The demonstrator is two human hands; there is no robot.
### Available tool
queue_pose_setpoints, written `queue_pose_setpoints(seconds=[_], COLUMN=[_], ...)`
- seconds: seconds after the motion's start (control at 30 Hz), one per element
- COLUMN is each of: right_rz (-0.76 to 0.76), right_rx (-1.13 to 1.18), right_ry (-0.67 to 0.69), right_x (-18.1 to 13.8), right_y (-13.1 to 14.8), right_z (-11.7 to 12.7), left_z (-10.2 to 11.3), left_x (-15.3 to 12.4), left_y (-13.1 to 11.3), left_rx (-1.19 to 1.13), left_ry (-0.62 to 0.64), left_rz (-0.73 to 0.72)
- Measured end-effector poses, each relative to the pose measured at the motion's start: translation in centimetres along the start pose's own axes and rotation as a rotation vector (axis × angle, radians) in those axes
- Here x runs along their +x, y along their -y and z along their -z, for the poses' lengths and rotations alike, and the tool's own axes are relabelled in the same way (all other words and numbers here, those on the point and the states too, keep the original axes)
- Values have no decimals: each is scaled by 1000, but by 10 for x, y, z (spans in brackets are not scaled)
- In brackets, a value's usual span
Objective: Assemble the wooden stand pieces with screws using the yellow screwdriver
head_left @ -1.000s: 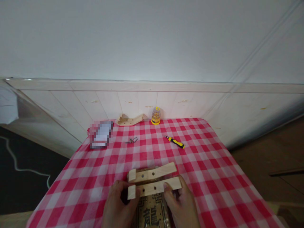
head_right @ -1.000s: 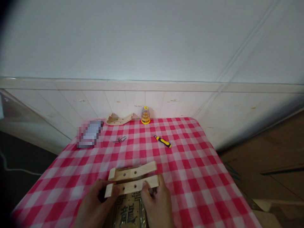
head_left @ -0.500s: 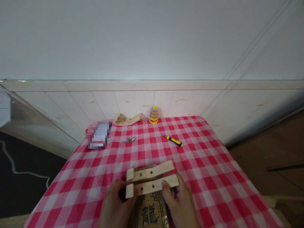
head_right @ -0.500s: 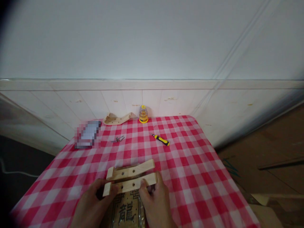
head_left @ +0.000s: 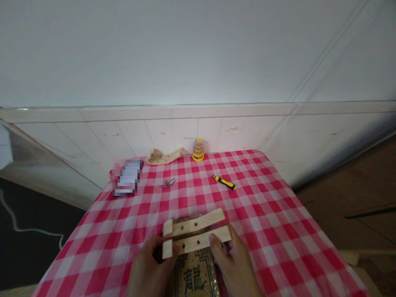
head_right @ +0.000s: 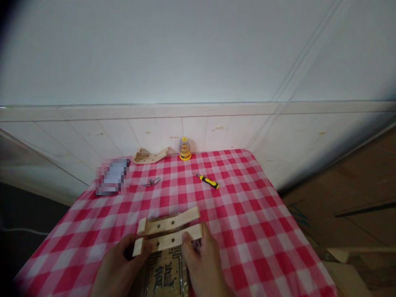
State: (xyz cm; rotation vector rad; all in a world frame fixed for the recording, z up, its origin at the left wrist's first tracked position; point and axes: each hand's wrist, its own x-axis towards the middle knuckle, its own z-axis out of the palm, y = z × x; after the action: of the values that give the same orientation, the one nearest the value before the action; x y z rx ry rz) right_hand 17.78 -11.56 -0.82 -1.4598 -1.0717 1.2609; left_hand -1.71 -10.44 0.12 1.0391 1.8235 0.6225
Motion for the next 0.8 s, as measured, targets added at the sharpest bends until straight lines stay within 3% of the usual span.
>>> queue_pose_setpoints(seconds=[0.27,0.63,0.8], right_rz=[-22,-8,38], right_rx=[13,-43,-135], right_ry=[19,31,-63], right_x=[1,3,4], right_y=[10,6,18], right_z=[2,11,25], left_z=[0,-2,-2], left_x=[-4,1,2], left_y=[-9,1,3], left_rx=[-75,-33,-27], left_ry=[-14,37,45], left_rz=[0,9,7])
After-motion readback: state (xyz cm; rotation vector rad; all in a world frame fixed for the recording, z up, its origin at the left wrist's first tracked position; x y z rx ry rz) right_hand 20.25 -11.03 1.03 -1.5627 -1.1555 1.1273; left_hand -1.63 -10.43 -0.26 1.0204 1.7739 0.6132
